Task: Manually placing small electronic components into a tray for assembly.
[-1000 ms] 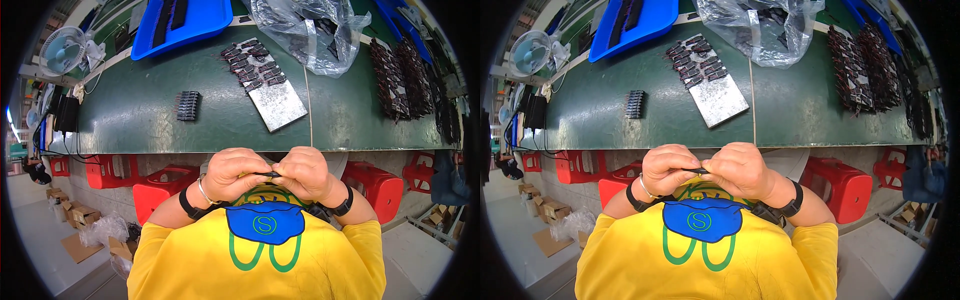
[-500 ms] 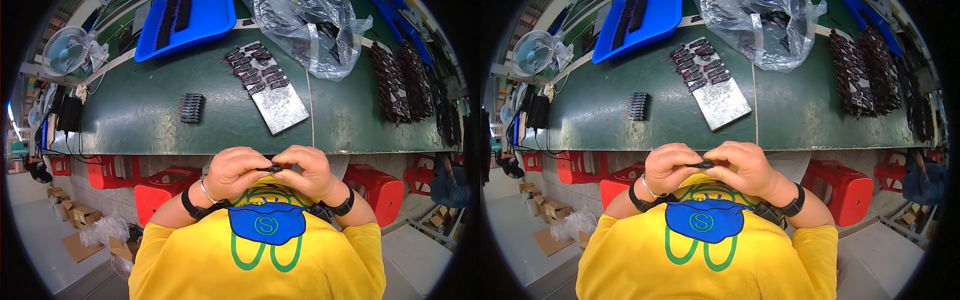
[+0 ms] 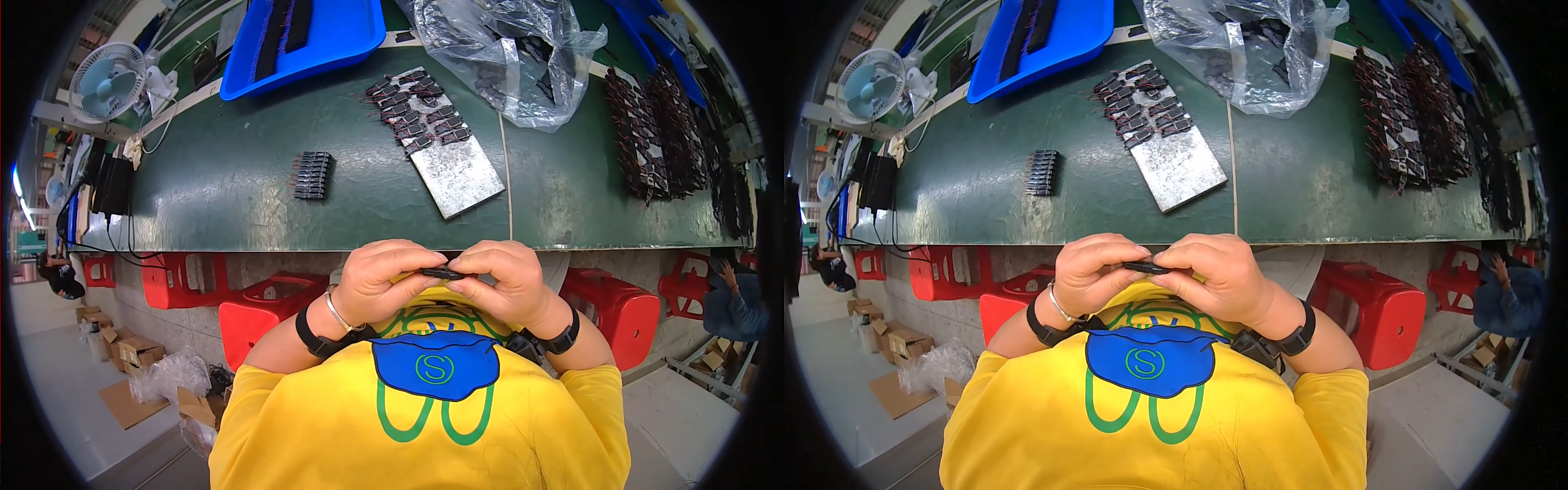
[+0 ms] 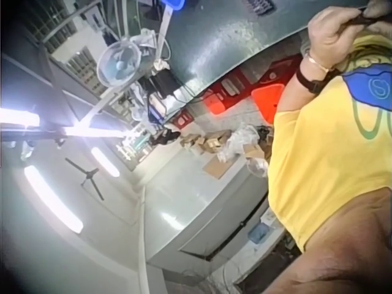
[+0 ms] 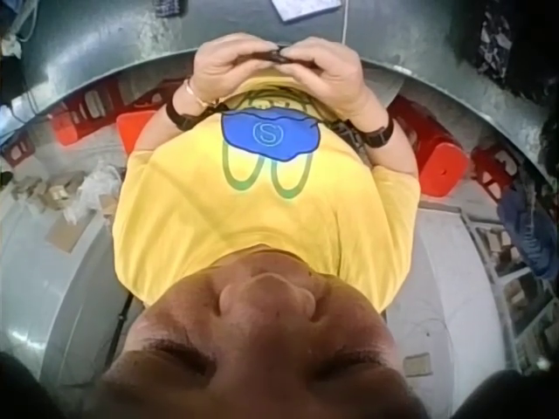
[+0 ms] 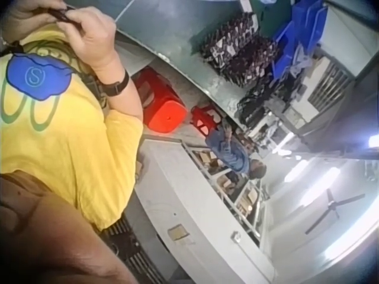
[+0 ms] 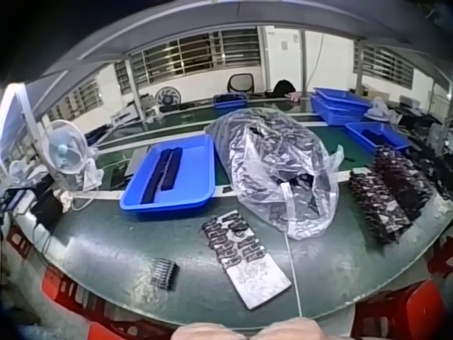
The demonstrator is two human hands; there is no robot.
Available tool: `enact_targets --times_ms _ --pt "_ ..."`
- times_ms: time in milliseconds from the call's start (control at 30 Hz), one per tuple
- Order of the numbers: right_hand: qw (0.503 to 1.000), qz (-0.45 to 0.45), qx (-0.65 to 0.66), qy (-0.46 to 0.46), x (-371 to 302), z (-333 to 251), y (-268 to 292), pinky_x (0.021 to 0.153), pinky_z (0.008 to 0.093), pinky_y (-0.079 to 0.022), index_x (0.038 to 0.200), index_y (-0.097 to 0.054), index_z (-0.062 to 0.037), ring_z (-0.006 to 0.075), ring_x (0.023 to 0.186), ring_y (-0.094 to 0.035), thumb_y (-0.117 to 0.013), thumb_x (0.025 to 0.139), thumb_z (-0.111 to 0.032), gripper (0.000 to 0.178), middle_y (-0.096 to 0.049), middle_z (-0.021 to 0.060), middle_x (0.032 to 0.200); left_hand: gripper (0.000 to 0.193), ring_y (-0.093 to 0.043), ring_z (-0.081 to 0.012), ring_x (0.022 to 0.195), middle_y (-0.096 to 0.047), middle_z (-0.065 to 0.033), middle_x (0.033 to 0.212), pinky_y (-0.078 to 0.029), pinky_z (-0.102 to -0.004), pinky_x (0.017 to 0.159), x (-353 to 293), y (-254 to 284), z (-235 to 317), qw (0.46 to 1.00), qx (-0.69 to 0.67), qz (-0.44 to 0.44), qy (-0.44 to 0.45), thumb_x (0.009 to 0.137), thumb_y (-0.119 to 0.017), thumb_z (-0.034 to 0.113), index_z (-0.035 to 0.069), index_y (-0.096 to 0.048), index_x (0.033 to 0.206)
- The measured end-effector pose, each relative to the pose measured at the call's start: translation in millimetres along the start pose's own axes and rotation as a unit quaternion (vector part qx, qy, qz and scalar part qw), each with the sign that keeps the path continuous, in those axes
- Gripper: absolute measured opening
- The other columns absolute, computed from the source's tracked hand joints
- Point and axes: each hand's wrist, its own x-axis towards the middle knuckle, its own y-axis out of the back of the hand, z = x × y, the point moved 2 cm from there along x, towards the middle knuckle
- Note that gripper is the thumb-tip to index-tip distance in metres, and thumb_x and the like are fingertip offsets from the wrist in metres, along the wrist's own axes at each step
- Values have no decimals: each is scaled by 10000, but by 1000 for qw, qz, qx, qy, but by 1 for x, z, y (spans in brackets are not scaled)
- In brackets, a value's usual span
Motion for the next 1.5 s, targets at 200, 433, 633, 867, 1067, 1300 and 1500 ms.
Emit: enact_targets --times_ms 200,433,633,867,1067,1300,1500 --pt "999 5 -24 26 -1 0 0 580 302 -511 862 -645 -3 254 662 -657 -770 685 -38 220 -666 133 788 220 -674 -212 748 -680 -140 852 -529 -285 659 -2 3 -6 996 -77 -13 35 731 -741 -6 -12 -656 933" --pt "1000 -1 -21 5 4 -3 1 560 286 -499 881 -649 -2 234 632 -647 -773 686 -45 235 -663 122 775 168 -674 -209 743 -677 -139 841 -526 -272 655 -1 6 -8 998 -57 -17 -12 760 -711 -18 -18 -648 916" --pt "999 -8 -18 -32 6 -3 -2 539 267 -481 916 -653 0 208 597 -630 -761 709 -51 239 -647 108 732 136 -668 -186 728 -669 -137 844 -523 -255 637 -3 6 -9 997 -73 -7 39 783 -693 -15 -28 -643 909" --pt "999 4 -41 -14 2 4 -1 523 285 -466 884 -641 -6 221 585 -620 -724 746 -56 168 -633 109 707 148 -658 -158 730 -663 -129 853 -520 -247 634 -3 4 -7 991 -98 -31 80 787 -683 -32 -37 -644 930" --pt "996 0 -85 27 4 -5 -1 519 304 -460 852 -630 -8 245 576 -610 -711 741 -56 145 -639 114 717 156 -648 -145 743 -664 -118 858 -515 -249 636 -5 1 -7 980 -169 -26 100 783 -691 -26 -38 -648 933" --pt "996 17 -81 22 2 -6 -5 487 323 -451 861 -622 -8 263 556 -594 -714 727 -38 166 -621 113 713 147 -654 -185 710 -672 -107 815 -499 -265 616 -3 3 0 996 -67 -4 52 762 -716 12 -4 -667 900" --pt "996 -41 -84 8 3 -3 -6 520 312 -462 848 -623 -17 266 602 -623 -708 743 -64 143 -640 120 729 119 -649 -220 692 -669 -100 788 -497 -286 610 -5 3 1 999 -40 -3 21 766 -714 36 14 -670 874"
